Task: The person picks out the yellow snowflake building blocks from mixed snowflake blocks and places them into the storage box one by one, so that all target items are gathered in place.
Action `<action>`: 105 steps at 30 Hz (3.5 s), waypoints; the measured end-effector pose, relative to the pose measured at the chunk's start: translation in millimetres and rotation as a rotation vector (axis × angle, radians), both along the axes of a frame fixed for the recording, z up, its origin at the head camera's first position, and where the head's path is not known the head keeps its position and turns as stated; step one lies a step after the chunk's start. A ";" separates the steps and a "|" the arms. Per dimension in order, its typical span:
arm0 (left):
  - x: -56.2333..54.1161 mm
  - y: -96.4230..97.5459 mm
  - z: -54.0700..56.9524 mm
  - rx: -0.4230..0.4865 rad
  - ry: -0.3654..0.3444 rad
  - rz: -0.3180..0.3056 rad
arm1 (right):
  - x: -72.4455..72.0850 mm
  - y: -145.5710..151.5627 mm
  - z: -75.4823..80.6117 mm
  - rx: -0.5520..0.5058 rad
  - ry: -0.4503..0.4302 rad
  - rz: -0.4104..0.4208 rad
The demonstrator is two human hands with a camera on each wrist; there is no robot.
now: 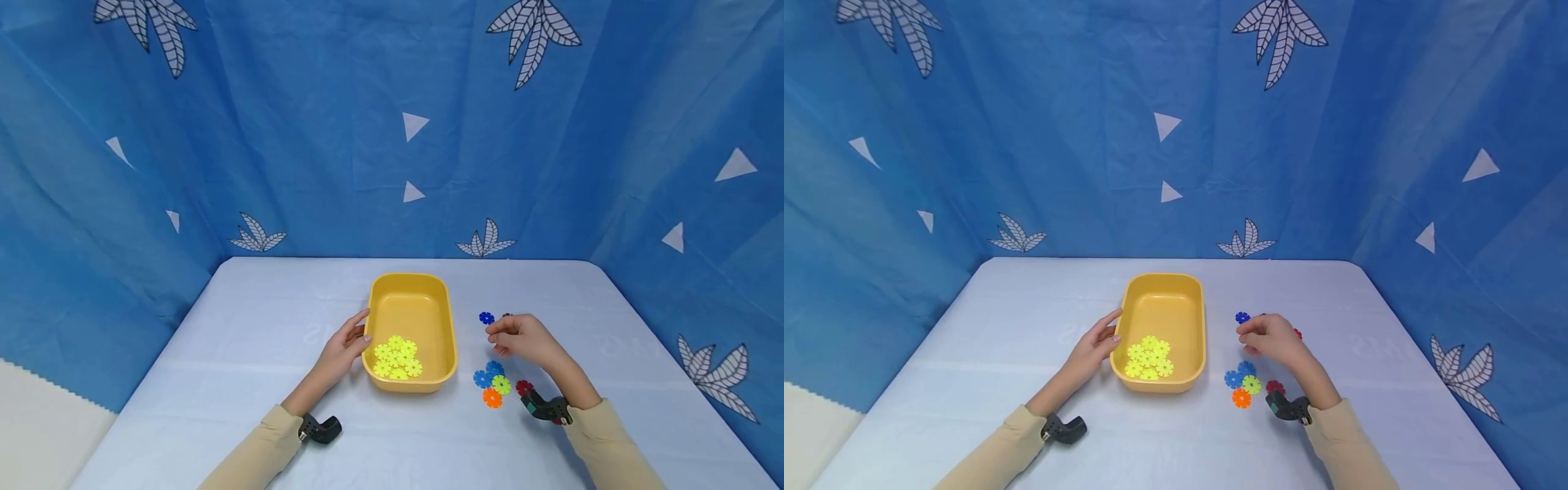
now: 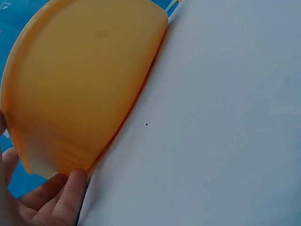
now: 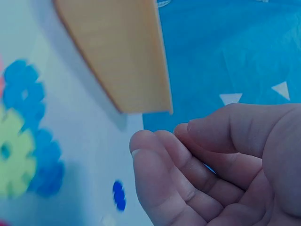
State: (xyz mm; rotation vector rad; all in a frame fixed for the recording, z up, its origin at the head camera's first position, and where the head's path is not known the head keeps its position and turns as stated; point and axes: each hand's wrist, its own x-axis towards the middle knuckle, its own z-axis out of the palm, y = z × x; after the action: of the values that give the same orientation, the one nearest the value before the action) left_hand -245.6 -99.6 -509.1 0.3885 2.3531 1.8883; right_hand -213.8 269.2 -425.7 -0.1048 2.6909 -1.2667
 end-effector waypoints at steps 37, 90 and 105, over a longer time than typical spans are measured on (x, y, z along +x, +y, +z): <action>2.7 0.6 4.0 0.021 -0.014 0.004 | 25.3 23.9 -32.4 0.076 -0.090 0.155; 2.6 0.1 3.7 0.026 -0.018 0.003 | 25.5 18.7 -40.5 0.044 0.025 -0.064; 2.3 -0.8 2.8 0.011 -0.020 -0.002 | 20.8 23.4 -41.6 -0.118 -0.050 -0.189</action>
State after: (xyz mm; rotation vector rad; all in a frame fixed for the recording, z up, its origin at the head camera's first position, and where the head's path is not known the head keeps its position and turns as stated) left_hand -243.4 -100.4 -506.2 0.3712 2.3303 1.8963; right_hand -193.0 292.6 -467.3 0.1683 2.6334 -1.4602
